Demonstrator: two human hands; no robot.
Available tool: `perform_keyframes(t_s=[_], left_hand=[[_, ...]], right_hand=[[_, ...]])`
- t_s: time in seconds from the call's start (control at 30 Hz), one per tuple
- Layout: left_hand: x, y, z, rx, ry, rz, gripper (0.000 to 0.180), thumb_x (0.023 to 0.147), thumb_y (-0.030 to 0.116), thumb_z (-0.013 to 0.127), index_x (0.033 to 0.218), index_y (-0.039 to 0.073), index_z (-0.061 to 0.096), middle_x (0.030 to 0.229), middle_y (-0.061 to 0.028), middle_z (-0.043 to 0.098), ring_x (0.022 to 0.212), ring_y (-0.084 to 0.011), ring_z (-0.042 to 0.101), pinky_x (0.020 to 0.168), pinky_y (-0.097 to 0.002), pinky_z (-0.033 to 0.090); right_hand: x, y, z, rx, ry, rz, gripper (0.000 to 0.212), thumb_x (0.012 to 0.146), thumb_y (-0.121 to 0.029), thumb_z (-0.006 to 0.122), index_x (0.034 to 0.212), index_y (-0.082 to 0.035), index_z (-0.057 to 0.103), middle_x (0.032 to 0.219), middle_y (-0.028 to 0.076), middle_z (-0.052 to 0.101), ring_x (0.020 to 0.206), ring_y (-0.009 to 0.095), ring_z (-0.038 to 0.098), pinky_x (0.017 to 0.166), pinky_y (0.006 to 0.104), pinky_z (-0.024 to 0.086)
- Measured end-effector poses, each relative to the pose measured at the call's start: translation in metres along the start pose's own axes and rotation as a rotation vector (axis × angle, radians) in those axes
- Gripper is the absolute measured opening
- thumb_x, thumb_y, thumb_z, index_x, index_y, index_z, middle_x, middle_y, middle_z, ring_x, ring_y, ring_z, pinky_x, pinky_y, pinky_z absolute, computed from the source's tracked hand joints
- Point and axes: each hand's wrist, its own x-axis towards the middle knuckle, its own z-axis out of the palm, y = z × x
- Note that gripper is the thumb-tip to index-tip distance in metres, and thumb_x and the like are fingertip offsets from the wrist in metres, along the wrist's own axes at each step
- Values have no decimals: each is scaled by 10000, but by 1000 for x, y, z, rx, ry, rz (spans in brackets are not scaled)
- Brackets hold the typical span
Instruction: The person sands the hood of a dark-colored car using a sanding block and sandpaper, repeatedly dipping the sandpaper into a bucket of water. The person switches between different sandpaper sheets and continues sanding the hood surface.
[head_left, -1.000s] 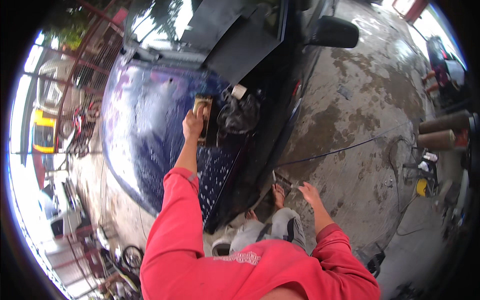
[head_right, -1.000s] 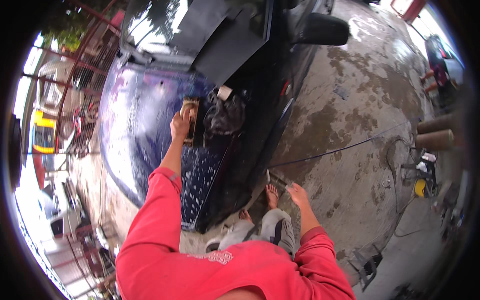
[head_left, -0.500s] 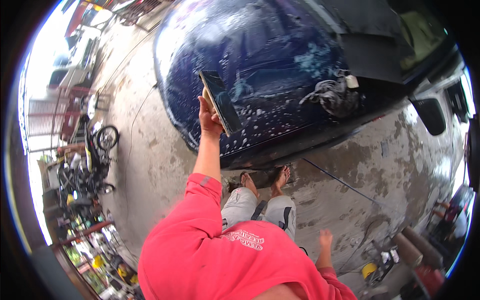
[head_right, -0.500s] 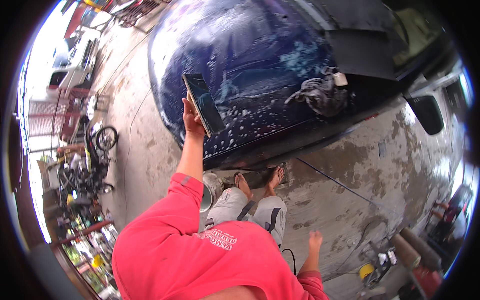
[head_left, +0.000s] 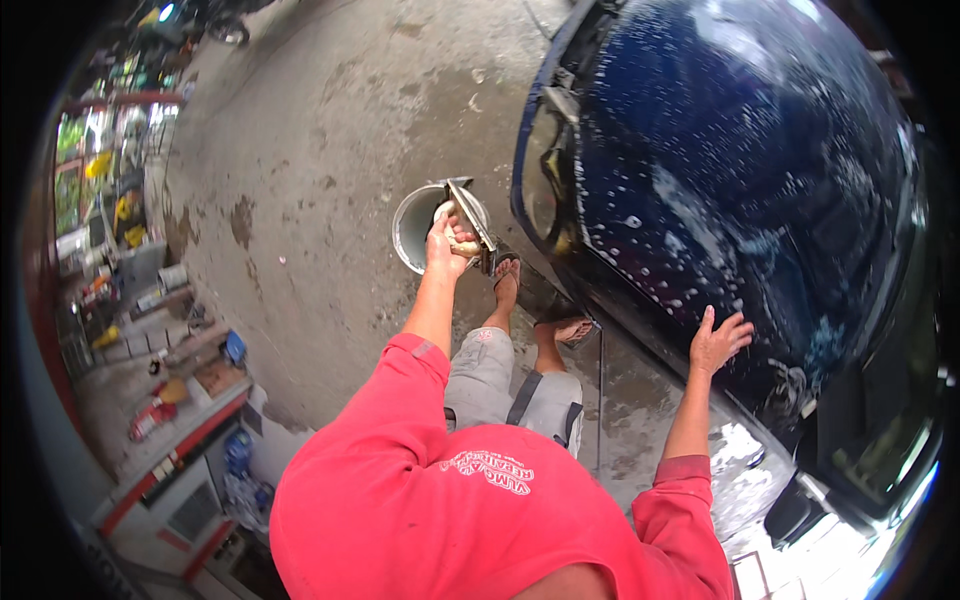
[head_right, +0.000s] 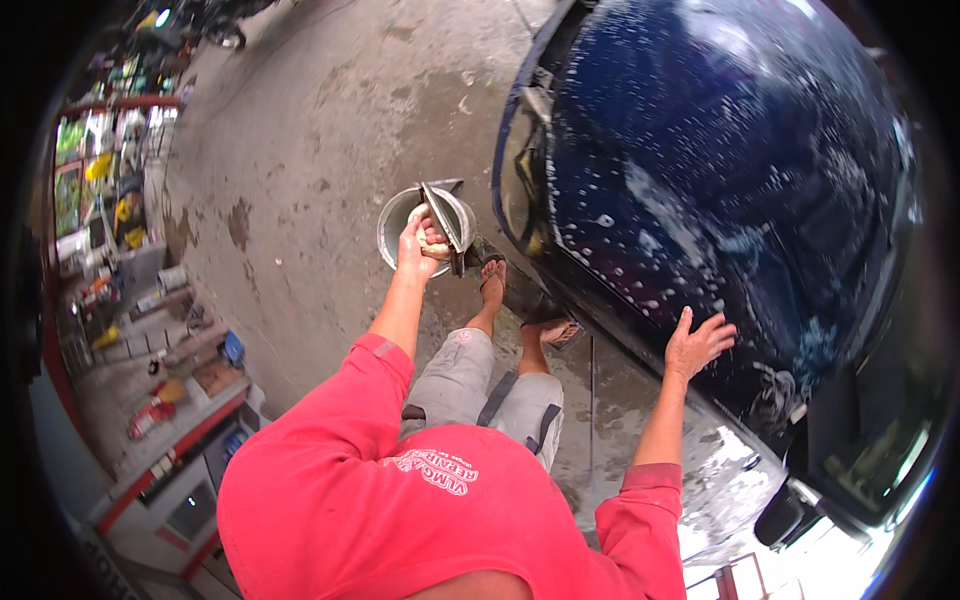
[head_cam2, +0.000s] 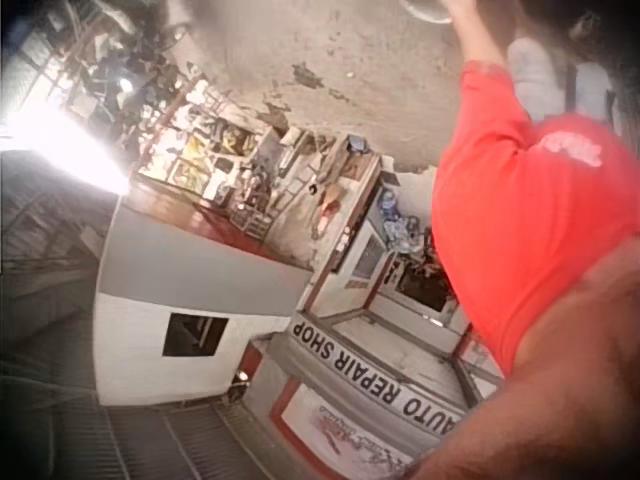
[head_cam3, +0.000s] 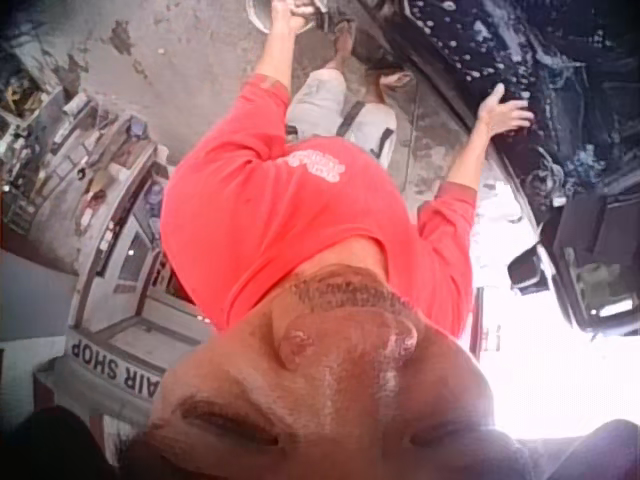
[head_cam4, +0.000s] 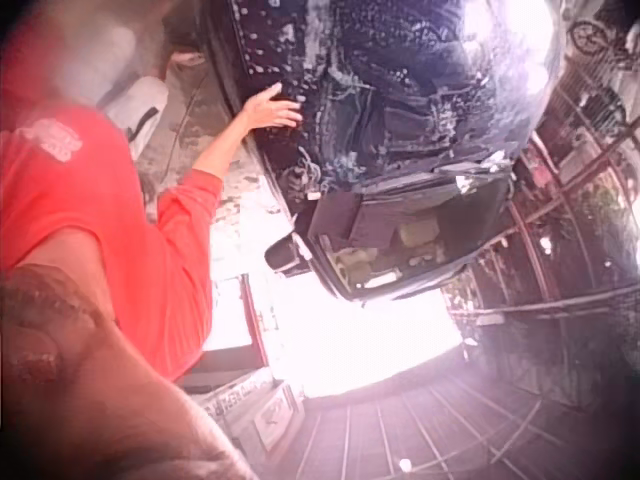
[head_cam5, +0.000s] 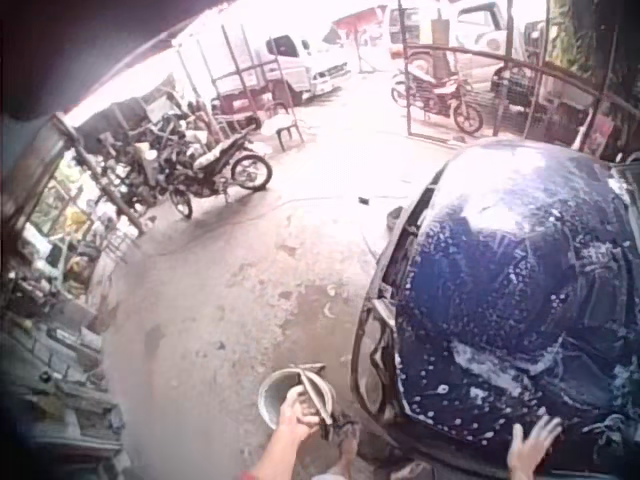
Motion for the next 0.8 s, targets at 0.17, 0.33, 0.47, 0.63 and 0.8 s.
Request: perform_keyframes(t_s=[0.17, 0.33, 0.47, 0.63, 0.8], left_hand=[[94, 14, -108, 176, 451, -4, 290, 1137, 350, 632, 1058, 75, 592, 691, -43, 504, 563, -203, 549, 602, -419, 602], [199, -6, -163, 281, 482, 75, 374, 1132, 406, 650, 1105, 44, 560, 719, -75, 562, 547, -216, 599, 488, -418, 572], [275, -20, -202, 349, 570, 134, 448, 1131, 448, 642, 1199, 14, 554, 760, -82, 577, 571, -177, 578, 524, -391, 556], [335, -28, -253, 770, 874, 126, 689, 1066, 572, 637, 1395, -33, 664, 1272, -326, 755, 1165, -470, 754, 941, -512, 609], [349, -37, -268, 650, 852, 145, 545, 1051, 418, 681, 1432, 29, 669, 1354, -325, 726, 1232, -456, 733, 992, -526, 588]], right_hand=[[8, -59, 46, -73, 304, 328, 1194, 1049, -843, 393, 1718, 124, 182, 1818, 341, 125, 1688, 526, 127, 1345, 660, 155], [13, -41, 44, -129, 374, 300, 1157, 1079, -817, 322, 1702, 151, 201, 1800, 355, 173, 1697, 458, 168, 1389, 535, 127], [18, -28, 36, -126, 403, 222, 1140, 1101, -770, 331, 1649, 225, 236, 1740, 435, 230, 1659, 506, 232, 1393, 522, 145], [20, -24, 26, -72, 383, 227, 1090, 1123, -724, 328, 1640, 232, 256, 1744, 428, 232, 1665, 496, 219, 1394, 511, 130], [22, -20, 24, -46, 365, 223, 1099, 1118, -736, 326, 1654, 218, 237, 1756, 419, 211, 1677, 486, 192, 1397, 498, 110]])
